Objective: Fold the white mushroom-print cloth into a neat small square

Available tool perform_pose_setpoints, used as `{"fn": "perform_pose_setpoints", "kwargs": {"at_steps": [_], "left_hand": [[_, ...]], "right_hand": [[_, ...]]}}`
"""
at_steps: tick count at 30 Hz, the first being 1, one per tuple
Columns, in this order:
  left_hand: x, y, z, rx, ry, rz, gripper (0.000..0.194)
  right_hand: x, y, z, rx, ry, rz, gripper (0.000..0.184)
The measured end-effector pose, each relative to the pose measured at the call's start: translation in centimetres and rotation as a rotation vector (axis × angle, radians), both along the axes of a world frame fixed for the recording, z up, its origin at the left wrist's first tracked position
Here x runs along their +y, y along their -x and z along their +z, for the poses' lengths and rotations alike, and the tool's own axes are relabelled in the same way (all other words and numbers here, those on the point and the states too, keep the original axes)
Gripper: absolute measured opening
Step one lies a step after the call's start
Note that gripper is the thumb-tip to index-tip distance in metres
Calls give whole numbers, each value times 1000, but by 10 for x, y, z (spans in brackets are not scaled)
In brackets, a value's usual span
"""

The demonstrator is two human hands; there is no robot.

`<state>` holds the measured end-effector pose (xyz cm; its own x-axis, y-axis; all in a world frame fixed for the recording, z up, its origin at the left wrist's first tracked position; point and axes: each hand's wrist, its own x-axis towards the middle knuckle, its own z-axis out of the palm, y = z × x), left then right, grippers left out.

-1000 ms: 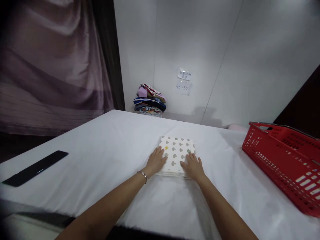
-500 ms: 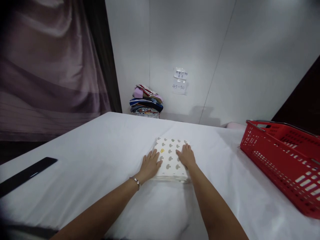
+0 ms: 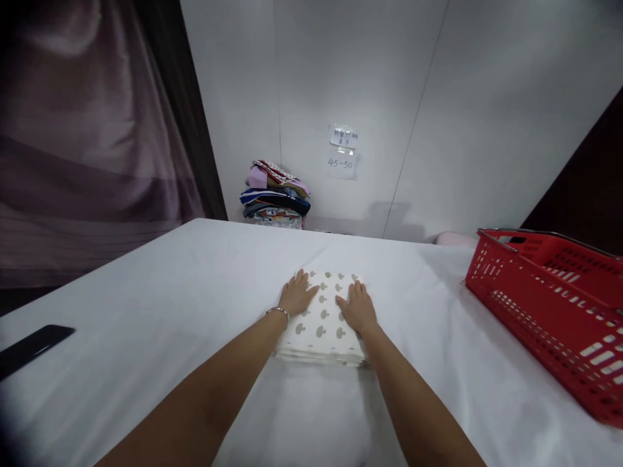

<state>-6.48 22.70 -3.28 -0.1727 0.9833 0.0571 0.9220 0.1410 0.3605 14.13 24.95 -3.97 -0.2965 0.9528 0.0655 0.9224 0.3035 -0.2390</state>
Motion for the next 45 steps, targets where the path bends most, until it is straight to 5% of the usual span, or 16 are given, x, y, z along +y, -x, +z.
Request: {"fn": "perform_pose_setpoints", "kwargs": {"at_steps": [8, 16, 21, 26, 32, 39, 45], "left_hand": [[-2, -4, 0, 36, -39, 13, 65], [-2, -3, -3, 23, -55, 6, 65], [-2, -3, -3, 8, -45, 16, 65], [-2, -2, -2, 5, -67, 11, 64], [-1, -3, -5, -3, -63, 15, 64], [1, 1, 11, -140, 67, 6, 66], [-50, 14, 17, -362, -2, -24, 61]], "right_hand": [[24, 22, 26, -54, -74, 49, 74], [42, 23, 6, -89, 56, 57, 74], [44, 24, 12, -109, 64, 52, 73], [24, 24, 23, -83, 85, 54, 68], [-28, 11, 6, -89, -21, 188, 72], [-30, 11, 5, -133, -13, 189, 72], [-31, 11, 8, -152, 22, 156, 70]]}}
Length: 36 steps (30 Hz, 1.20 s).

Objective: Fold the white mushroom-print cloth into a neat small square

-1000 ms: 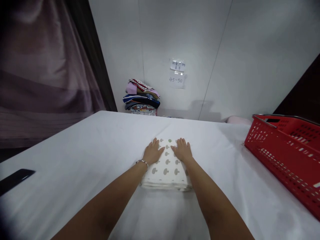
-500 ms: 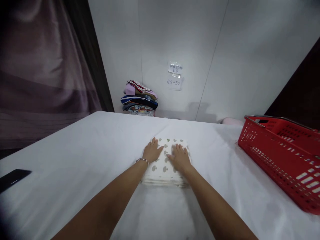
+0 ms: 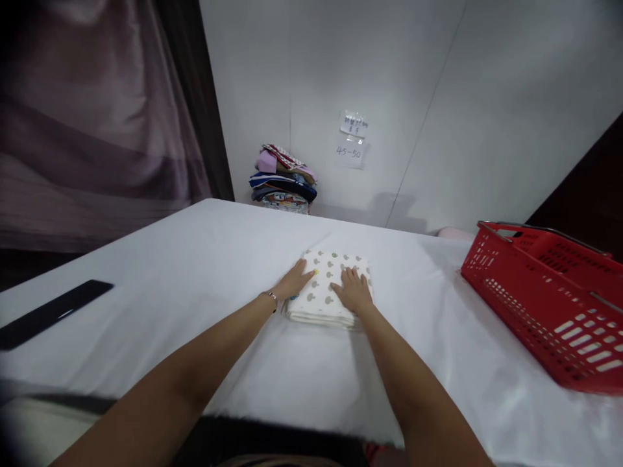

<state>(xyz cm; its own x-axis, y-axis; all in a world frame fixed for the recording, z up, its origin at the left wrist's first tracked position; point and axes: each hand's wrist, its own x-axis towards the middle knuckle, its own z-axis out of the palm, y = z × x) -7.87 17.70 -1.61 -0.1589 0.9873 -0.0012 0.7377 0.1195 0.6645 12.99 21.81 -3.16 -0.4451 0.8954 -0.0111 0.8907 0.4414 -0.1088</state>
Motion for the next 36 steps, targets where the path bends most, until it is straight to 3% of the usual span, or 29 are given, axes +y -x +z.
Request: {"fn": "perform_pose_setpoints", "kwargs": {"at_steps": [6, 9, 12, 16, 20, 26, 36], "left_hand": [[-68, 9, -18, -267, -198, 162, 37], [-91, 12, -26, -344, -282, 157, 26], [-105, 12, -30, -382, -365, 116, 18], [-115, 10, -29, -346, -408, 33, 22], [-121, 7, -26, -243, -415, -52, 29], [-124, 5, -24, -162, -450, -87, 27], [-120, 6, -31, -183, -450, -57, 17]], "right_hand": [[-1, -3, 9, 59, 36, 15, 63], [-10, -4, 14, 206, 50, 8, 56], [-31, -6, 13, 437, -29, 81, 46], [-69, -6, 8, 623, -122, 302, 31], [-93, -2, 7, 546, -225, 466, 25], [-98, 11, 8, 448, -285, 487, 22], [-102, 32, 4, 392, -363, 510, 22]]}}
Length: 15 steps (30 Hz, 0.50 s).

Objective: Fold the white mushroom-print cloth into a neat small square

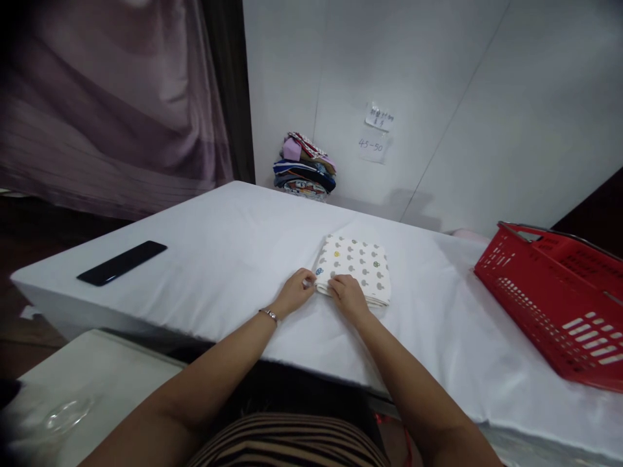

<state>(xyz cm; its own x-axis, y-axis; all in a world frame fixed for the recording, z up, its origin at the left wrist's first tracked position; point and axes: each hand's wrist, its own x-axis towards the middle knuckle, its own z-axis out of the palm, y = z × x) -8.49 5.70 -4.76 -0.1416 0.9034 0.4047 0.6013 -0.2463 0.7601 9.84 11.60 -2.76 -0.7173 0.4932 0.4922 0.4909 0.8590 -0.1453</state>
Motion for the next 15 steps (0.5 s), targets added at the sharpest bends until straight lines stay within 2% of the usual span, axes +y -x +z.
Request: {"fn": "perform_pose_setpoints", "kwargs": {"at_steps": [8, 15], "left_hand": [[-6, -4, 9, 134, 19, 74, 9], [-8, -9, 11, 214, 44, 127, 7]], "right_hand": [[1, 9, 1, -101, -124, -44, 20], [-2, 9, 2, -120, -116, -58, 22]]}}
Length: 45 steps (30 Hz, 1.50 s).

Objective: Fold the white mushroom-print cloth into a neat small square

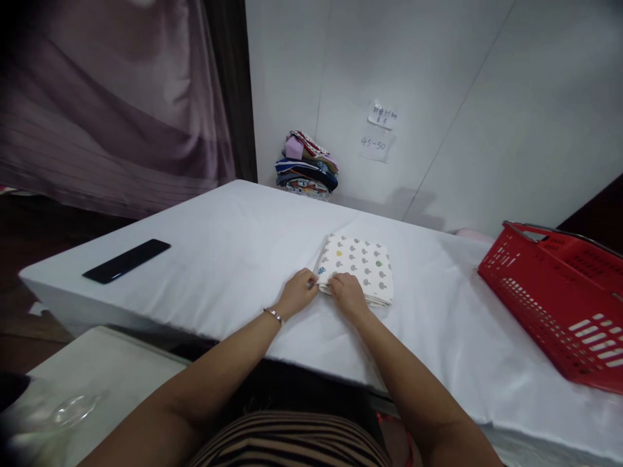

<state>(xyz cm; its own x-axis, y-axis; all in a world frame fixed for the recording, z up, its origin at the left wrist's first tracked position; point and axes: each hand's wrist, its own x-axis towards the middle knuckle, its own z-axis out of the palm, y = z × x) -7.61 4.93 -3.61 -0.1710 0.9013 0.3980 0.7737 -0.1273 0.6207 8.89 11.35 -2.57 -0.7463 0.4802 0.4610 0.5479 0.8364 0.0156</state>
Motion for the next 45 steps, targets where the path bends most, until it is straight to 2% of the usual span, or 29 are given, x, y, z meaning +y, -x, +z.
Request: {"fn": "perform_pose_setpoints", "kwargs": {"at_steps": [4, 8, 14, 18, 22, 28, 35, 43, 45], "left_hand": [[0, -1, 1, -21, 23, 30, 8], [2, 1, -2, -68, 50, 46, 7], [4, 2, -5, -93, 40, 50, 5], [4, 2, -4, -106, 48, 51, 5], [5, 3, -6, -103, 56, 37, 5], [6, 5, -9, -127, 53, 1, 4], [4, 7, -6, -190, 76, -125, 13], [5, 6, -7, -172, 68, -112, 5], [5, 5, -6, -169, 73, -108, 5]], "right_hand": [[-4, -2, 3, 16, 45, 6, 24], [-17, -4, 2, 130, 125, 11, 24], [-41, 1, -20, 264, 486, -111, 28], [-44, 6, -27, 343, 599, -192, 37], [-45, 11, -24, 384, 658, -168, 39], [-48, 22, -25, 472, 829, -119, 44], [-46, 21, -27, 490, 844, -99, 47], [-39, 6, -15, 422, 658, -166, 37], [-39, 8, -13, 429, 654, -166, 34]]}}
